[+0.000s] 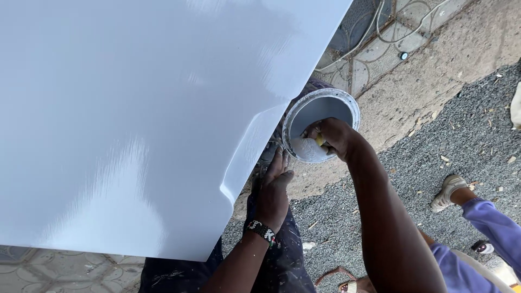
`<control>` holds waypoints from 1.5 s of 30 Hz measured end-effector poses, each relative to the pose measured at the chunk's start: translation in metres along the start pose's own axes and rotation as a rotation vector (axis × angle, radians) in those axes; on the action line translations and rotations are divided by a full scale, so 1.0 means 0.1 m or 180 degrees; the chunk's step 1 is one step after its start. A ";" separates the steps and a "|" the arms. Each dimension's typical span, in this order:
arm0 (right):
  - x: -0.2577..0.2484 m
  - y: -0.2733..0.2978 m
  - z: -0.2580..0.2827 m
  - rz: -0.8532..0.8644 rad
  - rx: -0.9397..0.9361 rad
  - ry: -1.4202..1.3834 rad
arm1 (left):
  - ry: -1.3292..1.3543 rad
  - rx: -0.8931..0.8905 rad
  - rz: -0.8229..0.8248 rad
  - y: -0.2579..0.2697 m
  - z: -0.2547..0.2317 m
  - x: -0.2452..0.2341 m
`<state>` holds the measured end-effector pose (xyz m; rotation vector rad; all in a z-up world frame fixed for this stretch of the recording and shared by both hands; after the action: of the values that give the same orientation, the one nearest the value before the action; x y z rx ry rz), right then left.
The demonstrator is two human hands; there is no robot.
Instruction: The person paints a white rectangular board using a sponge, repeatedly dipping it into a bucket of white paint. After applying the paint, the person places the board on a wooden table and then uses a sanding block to smooth the surface.
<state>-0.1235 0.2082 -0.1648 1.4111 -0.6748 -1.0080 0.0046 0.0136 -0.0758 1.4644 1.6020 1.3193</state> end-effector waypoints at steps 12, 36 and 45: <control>0.01 -0.15 0.07 -0.0151 -0.0506 0.0201 | -0.0012 0.0082 -0.0380 0.06 -0.20 0.02; -0.65 1.61 0.38 0.1897 -0.1280 -0.2151 | 0.0403 -0.0037 0.0756 1.31 -0.84 -0.09; 0.42 2.86 2.30 0.1738 -0.1947 -0.0923 | 0.1650 0.1198 -0.0152 2.61 -1.85 -1.36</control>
<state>-0.2584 0.0287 0.1288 0.5082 -0.8159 -0.8754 -0.0361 -0.1929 0.2014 1.3406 2.3070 1.5117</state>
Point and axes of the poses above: each hand's wrist, its own y-axis away from the middle knuckle, its own x-axis out of the palm, z = x × y, the point moved 4 cm from there along -y, towards the middle knuckle, and after that the axes turned 3 degrees about -x, right-handed, at the moved point
